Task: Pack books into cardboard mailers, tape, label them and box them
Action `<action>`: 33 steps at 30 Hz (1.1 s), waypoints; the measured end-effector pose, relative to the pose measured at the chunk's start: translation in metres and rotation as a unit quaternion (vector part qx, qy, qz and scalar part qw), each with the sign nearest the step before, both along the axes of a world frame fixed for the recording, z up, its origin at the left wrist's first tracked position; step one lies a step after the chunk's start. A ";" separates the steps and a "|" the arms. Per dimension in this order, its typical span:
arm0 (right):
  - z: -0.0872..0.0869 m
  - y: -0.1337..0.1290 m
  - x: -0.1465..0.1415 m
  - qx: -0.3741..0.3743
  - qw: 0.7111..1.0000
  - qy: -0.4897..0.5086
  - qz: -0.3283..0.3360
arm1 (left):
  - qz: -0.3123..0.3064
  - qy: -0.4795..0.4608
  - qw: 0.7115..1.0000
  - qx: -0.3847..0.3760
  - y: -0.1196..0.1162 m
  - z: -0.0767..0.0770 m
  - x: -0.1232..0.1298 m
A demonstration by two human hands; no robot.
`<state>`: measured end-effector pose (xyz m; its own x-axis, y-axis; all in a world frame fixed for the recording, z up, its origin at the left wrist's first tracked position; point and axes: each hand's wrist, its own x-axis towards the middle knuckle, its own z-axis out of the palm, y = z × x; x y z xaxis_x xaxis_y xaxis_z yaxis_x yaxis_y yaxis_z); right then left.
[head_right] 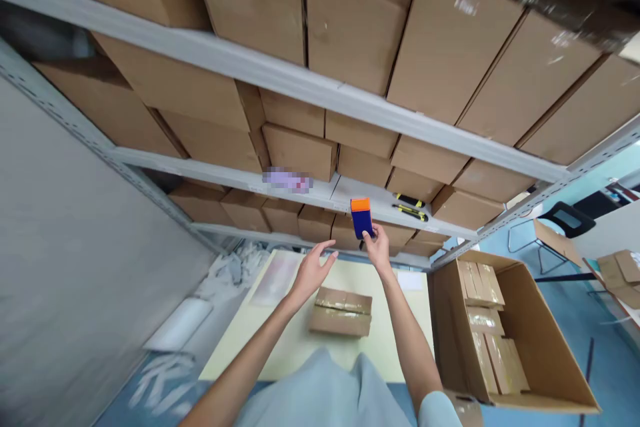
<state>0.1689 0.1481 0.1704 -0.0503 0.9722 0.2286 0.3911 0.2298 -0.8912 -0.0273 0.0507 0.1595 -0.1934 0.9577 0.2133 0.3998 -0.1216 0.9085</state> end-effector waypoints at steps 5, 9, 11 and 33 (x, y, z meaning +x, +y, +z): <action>-0.016 -0.119 0.003 -0.138 0.971 0.189 0.055 | -0.039 -0.085 0.995 -0.046 -0.061 -0.003 0.019; -0.006 -0.177 0.001 -0.190 0.952 0.230 0.067 | -0.053 -0.093 0.993 -0.049 -0.099 0.001 0.032; 0.001 -0.191 0.003 -0.193 0.952 0.227 0.066 | -0.067 -0.091 0.993 -0.043 -0.113 0.004 0.030; 0.010 -0.224 -0.014 -0.195 0.966 0.102 0.133 | -0.042 -0.083 0.994 -0.057 -0.135 0.039 -0.028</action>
